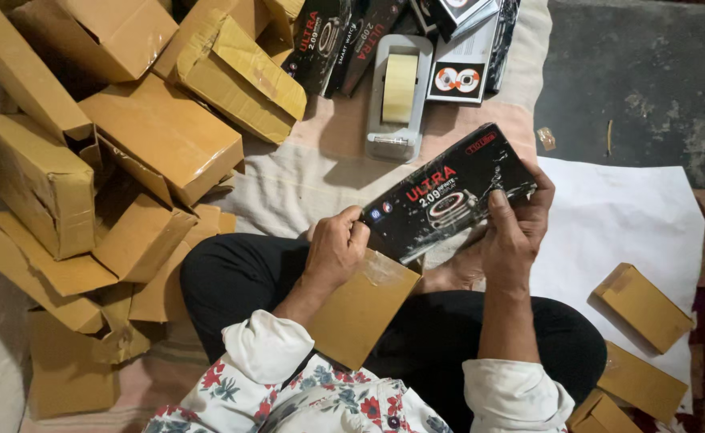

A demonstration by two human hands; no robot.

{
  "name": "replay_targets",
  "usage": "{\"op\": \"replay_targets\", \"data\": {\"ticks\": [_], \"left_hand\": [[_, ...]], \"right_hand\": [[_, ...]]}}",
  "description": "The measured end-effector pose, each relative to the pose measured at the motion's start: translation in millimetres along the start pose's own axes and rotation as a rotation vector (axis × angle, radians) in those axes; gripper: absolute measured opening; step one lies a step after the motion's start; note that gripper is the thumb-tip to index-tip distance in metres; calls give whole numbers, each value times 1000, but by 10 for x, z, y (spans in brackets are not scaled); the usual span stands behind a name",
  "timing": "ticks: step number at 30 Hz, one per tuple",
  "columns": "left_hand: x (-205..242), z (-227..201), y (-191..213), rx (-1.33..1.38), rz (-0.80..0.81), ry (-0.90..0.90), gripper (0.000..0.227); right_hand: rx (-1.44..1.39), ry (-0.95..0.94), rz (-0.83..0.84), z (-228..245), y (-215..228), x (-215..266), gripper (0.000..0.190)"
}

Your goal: The person sits on the floor and packs small electronic devices into cardboard boxes. They open product boxes, place the items inside the shipping boxes, and seal them with tape using a tape dispenser.

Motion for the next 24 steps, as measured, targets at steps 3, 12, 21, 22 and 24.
{"op": "replay_targets", "data": {"ticks": [3, 12, 21, 22, 24], "left_hand": [[32, -5, 50, 237, 27, 14, 23], [88, -23, -8, -2, -17, -88, 23], [70, 174, 77, 316, -234, -24, 20], [134, 179, 65, 312, -213, 36, 17], [50, 206, 71, 306, -191, 104, 18]], "right_hand": [[2, -58, 64, 84, 13, 25, 45], [414, -169, 410, -208, 20, 111, 38], [366, -283, 250, -691, -385, 857, 79], [353, -310, 132, -705, -403, 972, 77], [310, -307, -95, -810, -440, 989, 71]]}}
Point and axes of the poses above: each hand's wrist, its own x-axis away from the middle knuckle, its own y-axis out of the back of the hand, z = x × y, the point moved 3 cm from there along -x, towards the middle knuckle, and after that the axes turned 9 degrees about -x, right-handed, at the moved point
